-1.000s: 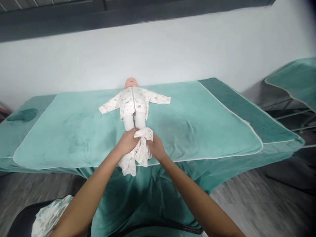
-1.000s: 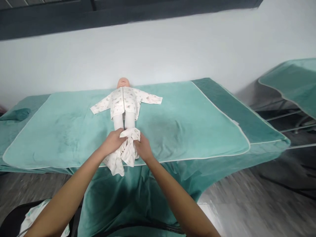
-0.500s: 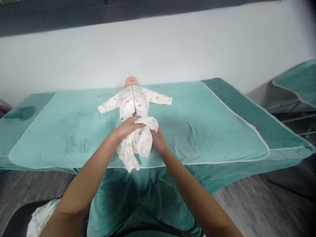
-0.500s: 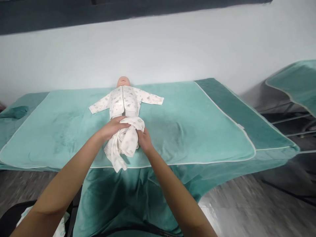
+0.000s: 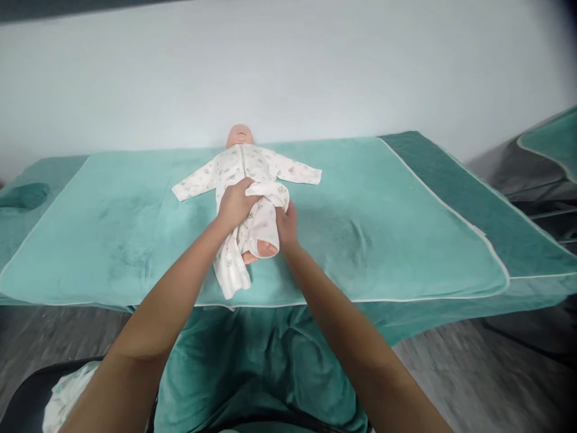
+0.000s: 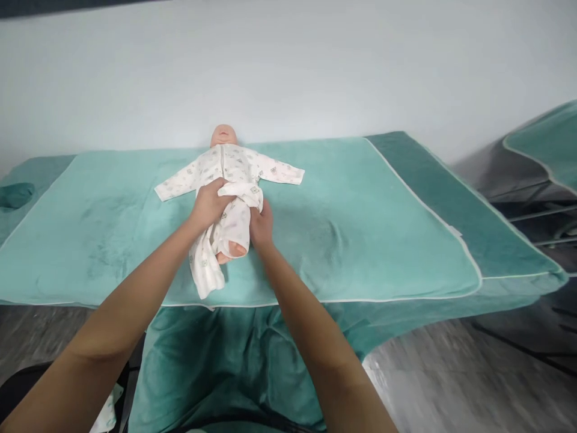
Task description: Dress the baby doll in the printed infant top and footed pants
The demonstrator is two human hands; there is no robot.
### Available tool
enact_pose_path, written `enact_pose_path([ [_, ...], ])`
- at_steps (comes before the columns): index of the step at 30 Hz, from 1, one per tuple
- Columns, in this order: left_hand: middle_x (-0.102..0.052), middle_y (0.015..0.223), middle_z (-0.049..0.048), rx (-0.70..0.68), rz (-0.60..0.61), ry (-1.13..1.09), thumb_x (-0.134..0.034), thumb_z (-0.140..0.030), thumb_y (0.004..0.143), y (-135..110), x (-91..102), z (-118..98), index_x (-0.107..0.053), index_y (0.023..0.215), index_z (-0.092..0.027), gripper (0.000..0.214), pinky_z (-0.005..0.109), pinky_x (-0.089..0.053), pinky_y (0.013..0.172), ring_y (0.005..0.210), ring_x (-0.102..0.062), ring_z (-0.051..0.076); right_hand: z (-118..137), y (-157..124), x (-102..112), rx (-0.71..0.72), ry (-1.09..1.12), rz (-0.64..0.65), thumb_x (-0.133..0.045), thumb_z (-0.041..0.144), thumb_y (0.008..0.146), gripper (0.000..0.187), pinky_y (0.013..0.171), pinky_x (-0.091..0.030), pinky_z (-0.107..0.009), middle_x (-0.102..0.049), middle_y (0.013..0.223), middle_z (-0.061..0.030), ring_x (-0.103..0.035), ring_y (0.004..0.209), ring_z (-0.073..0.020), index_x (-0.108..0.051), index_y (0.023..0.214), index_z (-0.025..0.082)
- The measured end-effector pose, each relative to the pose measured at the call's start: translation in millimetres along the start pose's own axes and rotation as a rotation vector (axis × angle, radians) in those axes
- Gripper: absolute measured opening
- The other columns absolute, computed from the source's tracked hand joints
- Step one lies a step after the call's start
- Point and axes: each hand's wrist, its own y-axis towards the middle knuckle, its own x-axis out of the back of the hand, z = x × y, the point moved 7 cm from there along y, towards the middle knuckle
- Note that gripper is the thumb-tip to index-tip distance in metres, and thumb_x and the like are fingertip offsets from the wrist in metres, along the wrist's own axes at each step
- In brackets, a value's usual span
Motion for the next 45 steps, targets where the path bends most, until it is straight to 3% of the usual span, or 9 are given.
enact_pose_path([
  [4,-0.069,0.088,0.0002,0.074,0.124,-0.203,-0.072,-0.033,0.077,5,10.1,14,-0.067,0.086,-0.018,0.018,0.028,-0.046,0.081,0.088,-0.063,0.019,-5,13,18,0.057,0.006,-0.045,-0.058,0.039,0.082,0.035,0.102,-0.051,-0.039,-0.072,0.12,-0.0052,-0.062,0.113,-0.0251,-0.064,0.112,0.023],
  [9,-0.069,0.085,0.001,0.25,0.534,-0.606,-0.085,-0.041,0.069,-8,7.6,41,-0.069,0.091,-0.017,0.036,0.027,-0.047,0.07,0.076,-0.063,0.016,22,13,33,0.129,-0.104,0.228,-0.071,0.031,0.078,0.032,0.094,-0.052,-0.036,-0.071,0.107,-0.0021,-0.063,0.102,-0.0236,-0.067,0.108,0.024],
  [13,-0.068,0.082,-0.0007,0.192,0.228,-0.814,-0.085,-0.047,0.071,14,12.6,42,-0.063,0.087,-0.02,0.038,0.027,-0.051,0.067,0.074,-0.065,0.016,80,21,0,0.128,-0.303,0.728,-0.082,0.036,0.076,0.034,0.086,-0.054,-0.033,-0.073,0.104,-0.0013,-0.066,0.101,-0.0248,-0.074,0.107,0.024],
  [16,-0.066,0.081,-0.0014,0.156,0.112,-0.864,-0.084,-0.052,0.073,28,4.7,40,-0.059,0.084,-0.022,0.041,0.027,-0.054,0.067,0.078,-0.068,0.018,93,41,-33,0.041,-0.309,0.873,-0.078,0.045,0.081,0.026,0.064,-0.053,-0.025,-0.069,0.076,0.0013,-0.068,0.077,-0.0191,-0.074,0.087,0.02],
  [21,-0.063,0.074,-0.0008,0.249,0.166,-0.915,-0.085,-0.061,0.069,29,-4.8,71,-0.058,0.084,-0.022,0.049,0.028,-0.053,0.059,0.076,-0.07,0.02,51,64,-53,-0.107,-0.044,0.767,-0.079,0.047,0.079,0.03,0.045,-0.044,-0.021,-0.06,0.062,0.0042,-0.057,0.051,-0.0106,-0.068,0.081,0.019],
  [28,-0.061,0.066,-0.0007,0.247,0.609,-0.708,-0.094,-0.052,0.057,14,-10.4,69,-0.069,0.084,-0.019,0.049,0.027,-0.048,0.051,0.067,-0.066,0.021,33,69,-34,-0.168,0.243,0.548,-0.081,0.043,0.078,0.039,0.044,-0.038,-0.021,-0.044,0.056,0.0078,-0.043,0.047,-0.0079,-0.047,0.071,0.024],
  [35,-0.061,0.077,-0.0022,0.264,0.17,-0.871,-0.083,-0.054,0.076,15,-4.0,82,-0.063,0.093,-0.024,0.04,0.026,-0.054,0.061,0.077,-0.07,0.019,49,55,-49,-0.11,0.18,0.801,-0.086,0.046,0.073,0.041,0.061,-0.052,-0.022,-0.065,0.082,0.0046,-0.062,0.069,-0.011,-0.065,0.098,0.021],
  [41,-0.056,0.069,-0.0037,0.256,0.214,-0.989,-0.082,-0.051,0.08,13,-6.6,72,-0.062,0.086,-0.022,0.035,0.022,-0.048,0.053,0.06,-0.059,0.011,52,37,-50,-0.118,-0.119,1.077,-0.084,0.032,0.077,0.023,0.067,-0.056,-0.026,-0.07,0.082,0.0025,-0.067,0.077,-0.0162,-0.073,0.093,0.021],
  [45,-0.06,0.073,-0.0015,0.265,0.304,-0.958,-0.077,-0.056,0.081,12,-4.6,70,-0.067,0.087,-0.021,0.037,0.024,-0.048,0.053,0.06,-0.059,0.012,45,41,-47,-0.111,0.072,0.981,-0.081,0.036,0.082,0.022,0.075,-0.058,-0.027,-0.071,0.089,0.001,-0.069,0.084,-0.0161,-0.073,0.095,0.02],
])
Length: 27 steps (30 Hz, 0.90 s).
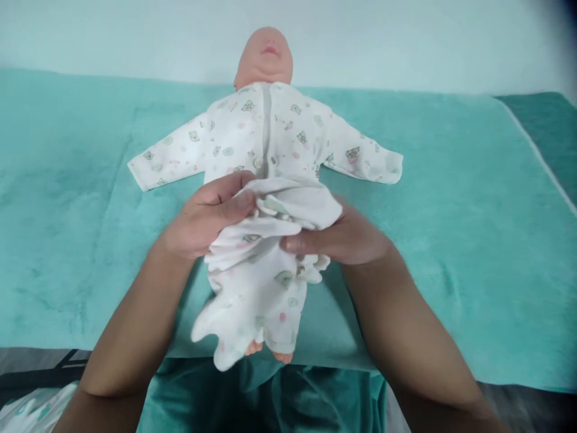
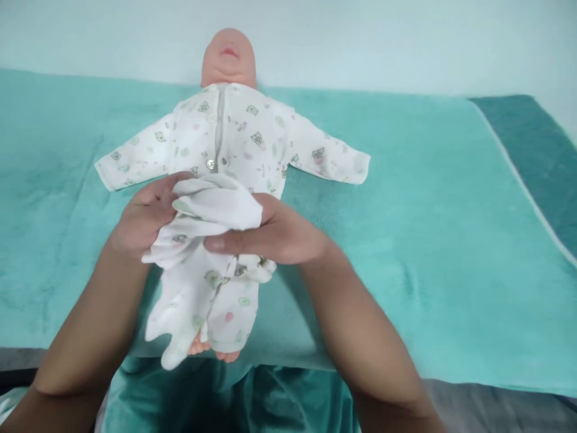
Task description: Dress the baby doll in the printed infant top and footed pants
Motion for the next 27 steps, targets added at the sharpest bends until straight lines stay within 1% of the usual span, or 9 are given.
enact_pose_path([
  [3,-0.065,0.077,-0.0001,0.011,0.259,0.038,-0.082,-0.059,0.074,-2,-9.9,-3,-0.071,0.095,-0.021,0.045,0.024,-0.049,0.052,0.062,-0.061,0.014,-5,1,11,0.11,0.133,-0.19,-0.083,0.041,0.08,0.029,0.071,-0.056,-0.025,-0.069,0.09,0.002,-0.067,0.082,-0.0137,-0.071,0.099,0.022],
  [6,-0.071,0.081,0.0006,0.04,0.465,0.161,-0.089,-0.043,0.071,-6,-17.0,0,-0.075,0.098,-0.022,0.037,0.026,-0.056,0.059,0.069,-0.067,0.017,-6,3,12,0.178,0.151,-0.236,-0.083,0.038,0.08,0.026,0.066,-0.053,-0.022,-0.065,0.085,0.0041,-0.062,0.074,-0.0106,-0.07,0.096,0.024],
  [8,-0.073,0.079,0.0017,0.023,0.434,0.197,-0.085,-0.039,0.076,-5,-14.4,1,-0.076,0.09,-0.021,0.025,0.028,-0.059,0.063,0.073,-0.07,0.019,-3,3,12,0.181,0.085,-0.249,-0.083,0.037,0.081,0.022,0.066,-0.052,-0.023,-0.064,0.083,0.0042,-0.061,0.073,-0.0108,-0.07,0.093,0.024],
  [10,-0.072,0.073,0.0022,-0.027,0.341,0.165,-0.082,-0.047,0.078,-4,-10.2,0,-0.076,0.084,-0.02,0.028,0.029,-0.06,0.063,0.071,-0.07,0.02,-1,2,12,0.142,-0.003,-0.241,-0.085,0.041,0.077,0.026,0.064,-0.053,-0.025,-0.064,0.081,0.0036,-0.06,0.073,-0.0127,-0.07,0.091,0.025],
  [12,-0.07,0.069,0.0018,-0.061,0.247,0.133,-0.083,-0.053,0.074,-3,-6.1,2,-0.076,0.082,-0.02,0.034,0.031,-0.06,0.062,0.07,-0.07,0.021,0,2,8,0.062,-0.083,-0.133,-0.088,0.046,0.072,0.033,0.059,-0.052,-0.025,-0.063,0.076,0.004,-0.06,0.069,-0.014,-0.07,0.092,0.025],
  [16,-0.067,0.069,0.0005,-0.076,0.152,0.117,-0.086,-0.052,0.07,-3,-0.7,5,-0.074,0.076,-0.021,0.033,0.031,-0.06,0.063,0.069,-0.069,0.02,1,-3,-4,-0.064,-0.206,0.143,-0.089,0.044,0.071,0.037,0.056,-0.049,-0.023,-0.063,0.07,0.0053,-0.059,0.064,-0.0125,-0.07,0.092,0.02],
  [22,-0.053,0.055,-0.0001,-0.086,-0.119,0.225,-0.085,-0.071,0.055,-3,16.6,3,-0.063,0.06,-0.021,0.054,0.034,-0.056,0.051,0.06,-0.068,0.023,2,-3,-6,0.077,-0.192,0.207,-0.077,0.034,0.085,0.024,0.064,-0.051,-0.023,-0.066,0.079,0.0031,-0.061,0.072,-0.0125,-0.067,0.099,0.017],
  [24,-0.053,0.056,0.0006,-0.031,-0.098,0.174,-0.086,-0.071,0.053,-3,13.8,6,-0.062,0.059,-0.021,0.055,0.036,-0.056,0.052,0.061,-0.067,0.024,0,-2,-6,0.15,-0.141,0.211,-0.073,0.038,0.089,0.025,0.068,-0.053,-0.025,-0.066,0.082,0.0021,-0.063,0.077,-0.0132,-0.066,0.101,0.017],
  [27,-0.057,0.061,0.0019,0.014,0.043,0.03,-0.09,-0.063,0.056,-3,2.7,7,-0.066,0.066,-0.018,0.052,0.037,-0.057,0.056,0.061,-0.066,0.022,-3,-1,-5,0.233,-0.13,0.158,-0.071,0.041,0.092,0.031,0.073,-0.054,-0.026,-0.066,0.089,0.0014,-0.064,0.084,-0.0137,-0.063,0.11,0.018],
])
